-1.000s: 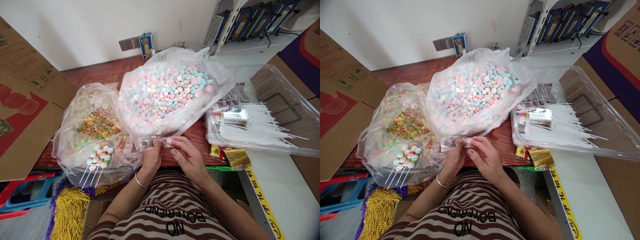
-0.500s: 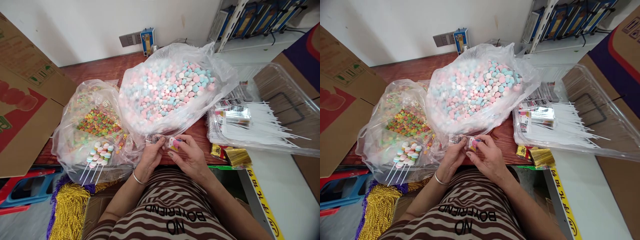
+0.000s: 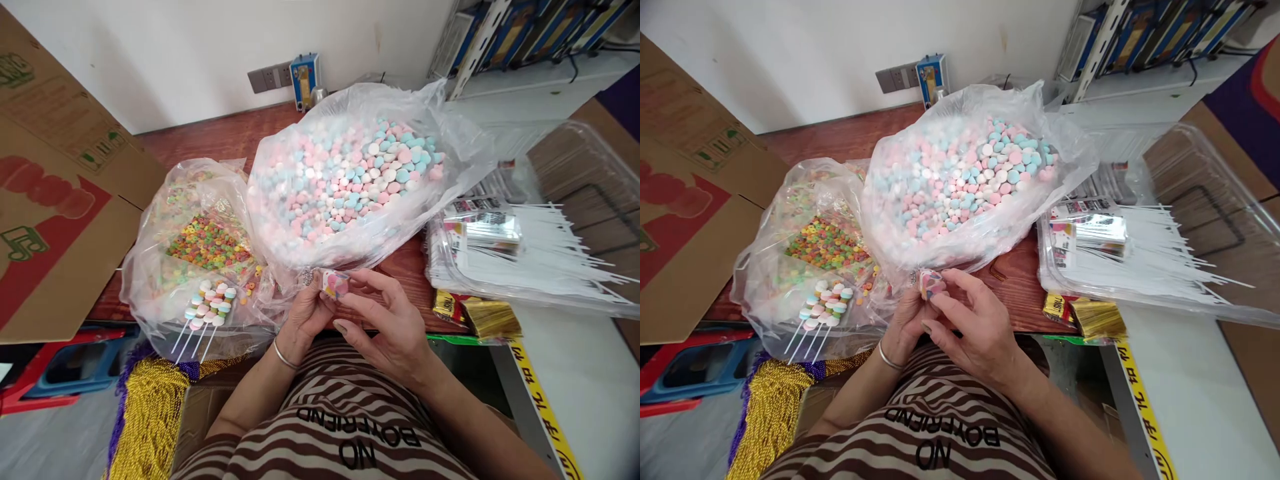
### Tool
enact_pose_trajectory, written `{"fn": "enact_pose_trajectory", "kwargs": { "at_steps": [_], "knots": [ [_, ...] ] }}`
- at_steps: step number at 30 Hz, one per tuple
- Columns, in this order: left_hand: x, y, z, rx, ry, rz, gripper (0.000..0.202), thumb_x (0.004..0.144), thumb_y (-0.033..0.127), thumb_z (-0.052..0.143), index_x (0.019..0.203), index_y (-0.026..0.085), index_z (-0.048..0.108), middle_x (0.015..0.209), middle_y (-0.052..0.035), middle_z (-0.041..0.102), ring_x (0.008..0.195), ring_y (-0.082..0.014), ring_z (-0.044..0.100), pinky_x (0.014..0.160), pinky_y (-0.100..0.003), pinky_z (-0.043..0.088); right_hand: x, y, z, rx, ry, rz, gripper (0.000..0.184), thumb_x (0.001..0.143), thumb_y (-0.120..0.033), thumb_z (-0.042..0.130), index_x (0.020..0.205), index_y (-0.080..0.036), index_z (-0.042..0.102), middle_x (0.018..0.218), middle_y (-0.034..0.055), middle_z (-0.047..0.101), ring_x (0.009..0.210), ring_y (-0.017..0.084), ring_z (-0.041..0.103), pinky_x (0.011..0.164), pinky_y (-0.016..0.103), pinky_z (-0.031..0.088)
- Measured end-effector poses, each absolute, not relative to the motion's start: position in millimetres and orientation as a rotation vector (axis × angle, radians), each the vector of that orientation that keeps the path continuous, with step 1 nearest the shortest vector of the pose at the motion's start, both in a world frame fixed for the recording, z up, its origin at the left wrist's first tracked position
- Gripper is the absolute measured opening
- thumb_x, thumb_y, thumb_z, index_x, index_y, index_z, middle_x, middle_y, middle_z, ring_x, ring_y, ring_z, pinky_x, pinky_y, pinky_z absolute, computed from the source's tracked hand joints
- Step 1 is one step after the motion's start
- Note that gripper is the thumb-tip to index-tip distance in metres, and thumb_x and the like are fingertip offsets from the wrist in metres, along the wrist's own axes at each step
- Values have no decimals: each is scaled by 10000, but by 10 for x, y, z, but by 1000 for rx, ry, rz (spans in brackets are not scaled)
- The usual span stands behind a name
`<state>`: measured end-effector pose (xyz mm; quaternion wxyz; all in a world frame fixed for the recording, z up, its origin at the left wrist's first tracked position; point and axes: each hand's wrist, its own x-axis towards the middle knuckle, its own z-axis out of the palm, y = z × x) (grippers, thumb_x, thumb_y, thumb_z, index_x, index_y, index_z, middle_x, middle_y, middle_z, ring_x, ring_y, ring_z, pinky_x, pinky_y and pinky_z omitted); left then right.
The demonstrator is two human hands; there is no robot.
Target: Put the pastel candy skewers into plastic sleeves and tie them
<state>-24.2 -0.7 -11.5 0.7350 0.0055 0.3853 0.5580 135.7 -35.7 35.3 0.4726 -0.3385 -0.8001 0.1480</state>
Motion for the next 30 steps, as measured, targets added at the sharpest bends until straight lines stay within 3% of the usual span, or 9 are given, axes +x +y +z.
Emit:
{"fn": "enact_pose_trajectory", "kwargs": {
  "at_steps": [3,7,12,15,22,26,30],
  "knots": [
    [-341,-70,-126,-67,749,1266,164,840,157,787,769,135,641,735,6,677,595,-58,611,585,-143,526,1348,-347,442,-746,-1942,440,368,920,-212,692,1286,-226,655,1393,149,540,1182,268,647,954,408,603],
    [-735,-342,-114,-70,728,1446,234,773,103,820,727,147,595,672,38,614,532,-45,542,524,-150,480,1188,-208,494,-716,-1912,456,337,935,-208,671,1271,-238,665,1292,122,626,1163,270,644,1027,444,542],
    [-1515,-1081,41,-4,759,1956,368,669,69,864,749,180,522,653,74,484,515,-30,465,497,-140,423,453,3,342,-601,-2255,692,170,991,-199,582,1127,-199,684,1058,80,707,973,212,675,853,331,543],
    [-1926,-1567,86,83,765,2258,399,665,101,878,772,185,504,661,79,424,509,-26,416,492,-138,405,-250,-29,274,-473,-2683,653,174,1010,-202,537,977,-172,705,974,90,704,939,227,659,827,332,506],
    [-2237,-2141,-58,137,759,2454,395,688,66,853,768,184,484,647,80,390,522,-31,382,527,-137,397,-1923,-432,79,4,-3069,394,319,987,-66,397,1104,-50,694,1186,213,647,1068,303,609,866,422,474],
    [-2255,-2152,-151,93,721,2461,378,713,69,849,729,177,487,656,67,416,523,-38,388,523,-154,409,-2316,-508,-64,29,-3097,387,293,950,-33,428,1040,-46,706,1173,206,659,1037,290,615,847,414,476],
    [-2344,-2059,-214,107,632,2400,345,763,106,844,759,179,506,657,73,415,529,-38,400,541,-154,412,-2064,-368,96,-63,-3060,378,283,961,-52,424,1110,-74,664,1167,196,652,1029,289,631,802,388,485]
  ]
}}
